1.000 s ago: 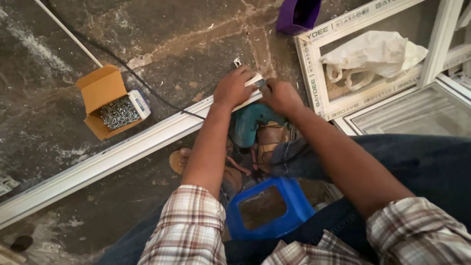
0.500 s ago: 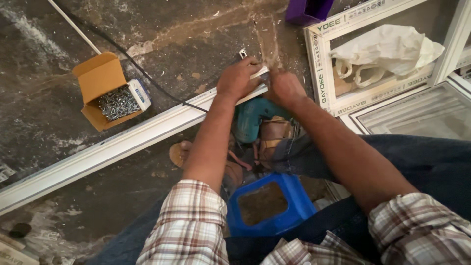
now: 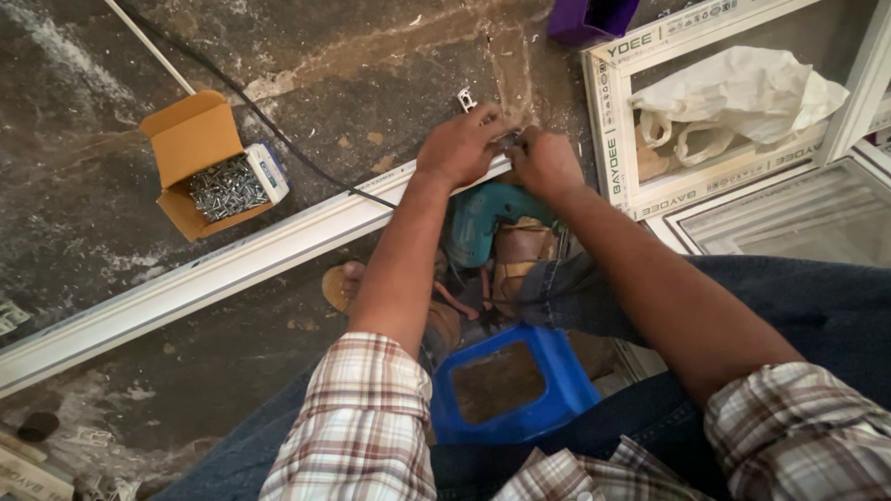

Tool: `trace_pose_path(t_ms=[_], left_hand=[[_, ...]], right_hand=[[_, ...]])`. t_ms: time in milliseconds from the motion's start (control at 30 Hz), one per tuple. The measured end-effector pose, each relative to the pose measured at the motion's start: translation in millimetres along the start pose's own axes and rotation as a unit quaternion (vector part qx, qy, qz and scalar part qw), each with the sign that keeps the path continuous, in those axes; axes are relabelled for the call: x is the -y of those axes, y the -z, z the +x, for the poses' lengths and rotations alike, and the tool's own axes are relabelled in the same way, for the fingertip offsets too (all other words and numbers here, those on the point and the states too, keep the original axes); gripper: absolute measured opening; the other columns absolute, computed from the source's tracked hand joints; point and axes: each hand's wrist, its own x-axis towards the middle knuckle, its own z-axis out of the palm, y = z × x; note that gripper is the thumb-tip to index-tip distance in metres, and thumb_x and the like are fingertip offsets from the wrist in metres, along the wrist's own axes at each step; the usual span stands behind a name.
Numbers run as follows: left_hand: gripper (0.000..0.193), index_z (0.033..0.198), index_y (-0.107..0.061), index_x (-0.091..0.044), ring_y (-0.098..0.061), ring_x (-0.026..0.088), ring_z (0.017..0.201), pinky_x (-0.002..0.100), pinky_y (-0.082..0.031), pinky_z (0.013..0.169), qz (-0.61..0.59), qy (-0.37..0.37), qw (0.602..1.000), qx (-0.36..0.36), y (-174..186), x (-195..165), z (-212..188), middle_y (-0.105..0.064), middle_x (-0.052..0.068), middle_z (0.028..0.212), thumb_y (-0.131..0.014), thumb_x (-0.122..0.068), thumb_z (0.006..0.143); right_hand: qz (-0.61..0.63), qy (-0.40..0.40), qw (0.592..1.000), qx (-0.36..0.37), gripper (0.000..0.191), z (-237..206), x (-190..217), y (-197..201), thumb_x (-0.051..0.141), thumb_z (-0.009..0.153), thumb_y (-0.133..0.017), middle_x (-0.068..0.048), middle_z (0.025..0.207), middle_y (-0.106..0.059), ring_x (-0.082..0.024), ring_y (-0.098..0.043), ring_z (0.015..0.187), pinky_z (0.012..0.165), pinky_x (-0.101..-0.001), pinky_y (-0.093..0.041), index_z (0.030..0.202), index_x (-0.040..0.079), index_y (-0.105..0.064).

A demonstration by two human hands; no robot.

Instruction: The person sits on a stool and uses a power drill to attach metal brackets to a white PVC window frame. They then use pliers to bend and secure the brackets into the frame profile.

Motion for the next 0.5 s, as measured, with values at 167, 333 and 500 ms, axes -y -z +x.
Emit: trace_pose_path(t_ms=[167, 333, 500], left_hand=[[0.039, 0.126, -0.069, -0.033, -0.064, 0.031, 0.118, 0.045, -0.055, 0.092, 0.017, -0.01, 1.0, 0.021, 0.4, -2.1, 3.5, -0.058, 0.003, 0.137, -0.073, -0.023, 0.088], [0.048, 0.128, -0.068, -0.03, -0.06, 0.03, 0.125, 0.044, -0.053, 0.098, 0.014, 0.003, 0.998, 0.056, 0.3, -3.3, 5.6, -0.055, 0.005, 0.14, -0.07, -0.014, 0.084], [0.048, 0.129, -0.068, -0.028, -0.058, 0.029, 0.129, 0.045, -0.051, 0.104, 0.015, 0.02, 0.997, 0.072, 0.1, -3.1, 8.1, -0.053, 0.006, 0.144, -0.067, -0.011, 0.084]], right_hand=[[0.014, -0.003, 1.0, -0.011, 0.029, -1.6, 1.9, 1.8, 0.024, 0.089, -0.07, -0.027, 0.092, -0.072, -0.047, -0.07, 0.088, 0.08, -0.0535, -0.056, 0.101, -0.002, -0.071], [0.049, -0.026, 0.998, 0.013, 0.026, -1.8, 0.7, 0.9, 0.025, 0.091, -0.069, -0.024, 0.09, -0.073, -0.043, -0.072, 0.087, 0.08, -0.0505, -0.057, 0.1, 0.001, -0.071], [0.041, 0.006, 0.999, -0.017, 0.026, -2.4, -1.4, 0.3, 0.024, 0.089, -0.073, -0.024, 0.087, -0.072, -0.044, -0.07, 0.085, 0.076, -0.0511, -0.056, 0.096, -0.001, -0.071]])
